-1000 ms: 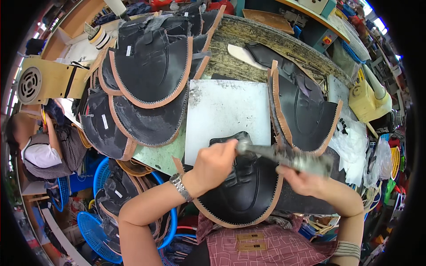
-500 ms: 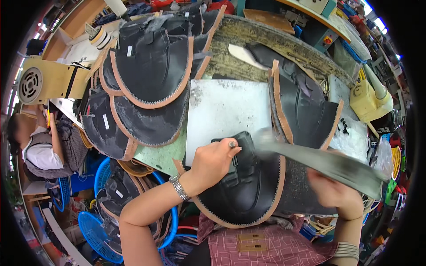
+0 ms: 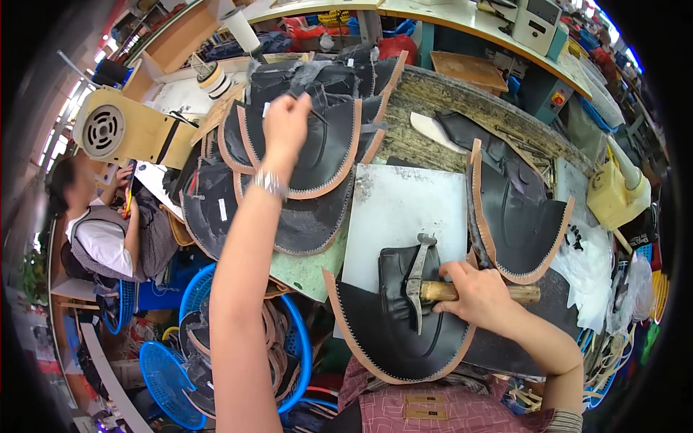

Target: The person uses a hammer and a metal punch to drive fasteners into the sole of a black shoe. They then attach a zipper to the shoe's upper and insert a dark fabric lining into the shoe. The person continues to secure the zipper and lining using small black fasteners.

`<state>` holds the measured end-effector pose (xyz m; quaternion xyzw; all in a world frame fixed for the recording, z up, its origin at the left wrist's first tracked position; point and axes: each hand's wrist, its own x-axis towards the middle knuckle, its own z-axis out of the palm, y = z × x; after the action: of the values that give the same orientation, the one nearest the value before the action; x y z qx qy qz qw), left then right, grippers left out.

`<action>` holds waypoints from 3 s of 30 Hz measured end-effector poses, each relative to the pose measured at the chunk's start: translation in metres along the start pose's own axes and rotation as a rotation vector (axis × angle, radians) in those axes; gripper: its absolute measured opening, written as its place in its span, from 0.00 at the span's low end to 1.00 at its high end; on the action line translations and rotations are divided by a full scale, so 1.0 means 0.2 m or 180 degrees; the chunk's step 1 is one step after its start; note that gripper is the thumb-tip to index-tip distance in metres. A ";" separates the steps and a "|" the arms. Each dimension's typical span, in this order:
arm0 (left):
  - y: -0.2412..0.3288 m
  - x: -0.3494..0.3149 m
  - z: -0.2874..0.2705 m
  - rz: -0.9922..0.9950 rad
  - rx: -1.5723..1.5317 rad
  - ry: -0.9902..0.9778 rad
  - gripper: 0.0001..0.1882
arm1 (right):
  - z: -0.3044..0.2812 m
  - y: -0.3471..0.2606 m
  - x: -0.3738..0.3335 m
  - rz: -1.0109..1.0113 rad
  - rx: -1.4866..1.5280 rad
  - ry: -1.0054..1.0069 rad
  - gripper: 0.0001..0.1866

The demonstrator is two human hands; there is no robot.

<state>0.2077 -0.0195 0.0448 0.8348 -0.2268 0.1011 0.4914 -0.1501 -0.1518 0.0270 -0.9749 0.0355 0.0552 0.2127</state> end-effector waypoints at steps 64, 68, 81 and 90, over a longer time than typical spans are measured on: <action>0.18 -1.13 -0.04 0.1475 0.0281 -0.1463 0.07 | -0.31 -0.10 -0.02 0.0083 0.2146 0.0425 0.12; 0.21 -1.12 0.07 0.1234 0.0258 -0.1633 0.06 | -0.11 0.07 -0.03 0.0229 0.0910 0.0382 0.09; 0.17 -1.08 0.04 -0.1190 -0.1731 -0.2013 0.08 | -0.05 0.04 -0.06 0.0171 0.0741 0.0391 0.08; 0.12 -1.16 0.03 0.1082 -0.0218 -0.1527 0.05 | -0.27 -0.09 -0.05 0.0489 0.0187 0.0055 0.12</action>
<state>-0.0073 0.0302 -0.0300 0.7678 -0.4763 -0.0260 0.4276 -0.1528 -0.1572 0.0845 -0.9631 0.1137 0.0619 0.2360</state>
